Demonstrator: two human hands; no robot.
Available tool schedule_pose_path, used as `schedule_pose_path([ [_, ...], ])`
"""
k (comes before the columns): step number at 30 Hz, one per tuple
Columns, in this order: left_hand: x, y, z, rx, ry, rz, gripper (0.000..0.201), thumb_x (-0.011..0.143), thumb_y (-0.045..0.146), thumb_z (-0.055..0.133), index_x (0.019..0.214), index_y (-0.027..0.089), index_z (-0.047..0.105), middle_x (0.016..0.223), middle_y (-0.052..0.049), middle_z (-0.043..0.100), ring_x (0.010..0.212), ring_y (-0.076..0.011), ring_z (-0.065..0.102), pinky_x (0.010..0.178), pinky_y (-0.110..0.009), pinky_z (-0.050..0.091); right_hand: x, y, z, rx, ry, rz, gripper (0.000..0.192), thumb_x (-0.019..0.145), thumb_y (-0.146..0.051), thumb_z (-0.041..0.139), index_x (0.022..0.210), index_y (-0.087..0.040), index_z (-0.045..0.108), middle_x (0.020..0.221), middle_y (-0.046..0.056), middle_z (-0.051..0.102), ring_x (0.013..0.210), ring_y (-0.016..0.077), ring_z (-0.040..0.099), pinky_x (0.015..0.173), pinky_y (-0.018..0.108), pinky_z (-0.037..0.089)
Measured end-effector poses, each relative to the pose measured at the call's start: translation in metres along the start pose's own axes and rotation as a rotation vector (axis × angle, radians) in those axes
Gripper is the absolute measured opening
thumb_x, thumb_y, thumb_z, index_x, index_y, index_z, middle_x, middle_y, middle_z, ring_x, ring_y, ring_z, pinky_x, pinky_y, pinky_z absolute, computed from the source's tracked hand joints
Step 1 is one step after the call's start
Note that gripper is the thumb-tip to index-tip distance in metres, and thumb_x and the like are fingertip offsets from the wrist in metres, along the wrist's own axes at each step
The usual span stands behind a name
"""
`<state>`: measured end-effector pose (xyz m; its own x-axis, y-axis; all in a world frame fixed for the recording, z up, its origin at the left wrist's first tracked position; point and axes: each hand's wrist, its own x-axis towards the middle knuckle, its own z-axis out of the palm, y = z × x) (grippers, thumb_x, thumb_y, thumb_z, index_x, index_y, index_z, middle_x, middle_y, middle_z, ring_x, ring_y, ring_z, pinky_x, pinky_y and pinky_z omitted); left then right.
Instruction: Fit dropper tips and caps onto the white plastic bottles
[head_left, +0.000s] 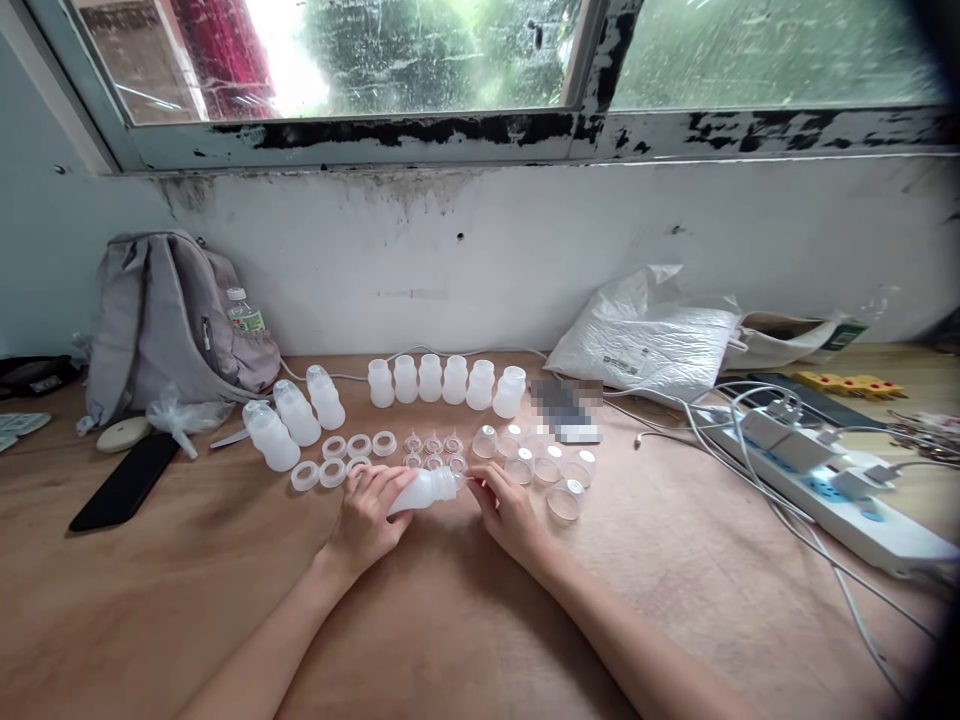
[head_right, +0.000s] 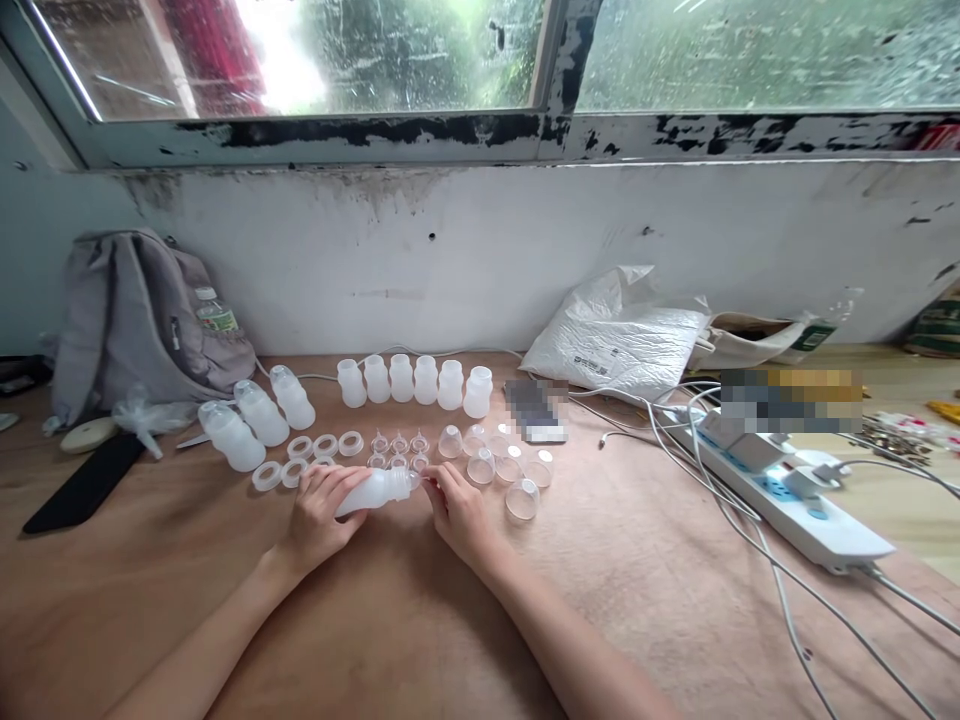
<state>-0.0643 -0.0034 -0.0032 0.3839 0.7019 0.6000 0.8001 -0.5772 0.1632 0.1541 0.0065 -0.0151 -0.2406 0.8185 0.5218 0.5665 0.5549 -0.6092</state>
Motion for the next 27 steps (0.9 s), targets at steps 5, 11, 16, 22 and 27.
schedule_pose_path([
  [5, 0.0, -0.003, 0.0, 0.002, 0.029, 0.04, 0.04, 0.07, 0.013, 0.052, 0.109, 0.024, 0.054, 0.103, -0.004, 0.063, 0.095, -0.0217, 0.053, 0.09, -0.038, 0.03, 0.002, -0.003, -0.003, 0.033, -0.05, 0.011, 0.014, 0.087, -0.021, 0.039, 0.089, -0.019, 0.052, 0.08, 0.004, 0.056, 0.067, 0.0142, 0.052, 0.06, 0.026, 0.042],
  [11, 0.0, -0.004, -0.003, -0.033, 0.101, 0.121, 0.041, 0.069, 0.01, 0.054, 0.108, 0.024, 0.055, 0.1, -0.003, 0.064, 0.091, -0.02, 0.054, 0.087, -0.036, 0.033, 0.005, -0.006, -0.015, 0.073, -0.132, -0.006, 0.011, 0.085, -0.021, 0.042, 0.083, -0.018, 0.053, 0.073, 0.003, 0.055, 0.06, 0.0126, 0.047, 0.054, 0.023, 0.038],
  [16, 0.002, -0.001, -0.005, -0.052, 0.111, 0.128, 0.041, 0.069, 0.01, 0.054, 0.108, 0.024, 0.054, 0.099, -0.003, 0.064, 0.091, -0.0201, 0.053, 0.085, -0.036, 0.034, 0.006, -0.008, -0.02, 0.061, -0.135, -0.012, 0.012, 0.086, -0.021, 0.041, 0.081, -0.018, 0.052, 0.072, 0.002, 0.053, 0.059, 0.0128, 0.046, 0.054, 0.024, 0.036],
  [22, 0.002, 0.0, -0.007, -0.063, 0.122, 0.146, 0.043, 0.067, 0.007, 0.055, 0.108, 0.022, 0.054, 0.098, -0.004, 0.064, 0.09, -0.0202, 0.054, 0.082, -0.036, 0.036, 0.006, -0.006, -0.02, 0.035, -0.145, -0.002, 0.02, 0.087, -0.02, 0.038, 0.069, -0.019, 0.045, 0.066, 0.001, 0.05, 0.061, 0.0132, 0.045, 0.056, 0.024, 0.034],
  [27, 0.001, 0.0, -0.007, -0.068, 0.11, 0.16, 0.044, 0.068, 0.008, 0.054, 0.11, 0.023, 0.052, 0.099, -0.004, 0.063, 0.09, -0.0202, 0.054, 0.082, -0.035, 0.036, 0.005, -0.009, -0.017, 0.028, -0.155, 0.036, 0.024, 0.088, -0.025, 0.035, 0.067, -0.018, 0.043, 0.064, 0.0, 0.048, 0.058, 0.0125, 0.045, 0.055, 0.023, 0.033],
])
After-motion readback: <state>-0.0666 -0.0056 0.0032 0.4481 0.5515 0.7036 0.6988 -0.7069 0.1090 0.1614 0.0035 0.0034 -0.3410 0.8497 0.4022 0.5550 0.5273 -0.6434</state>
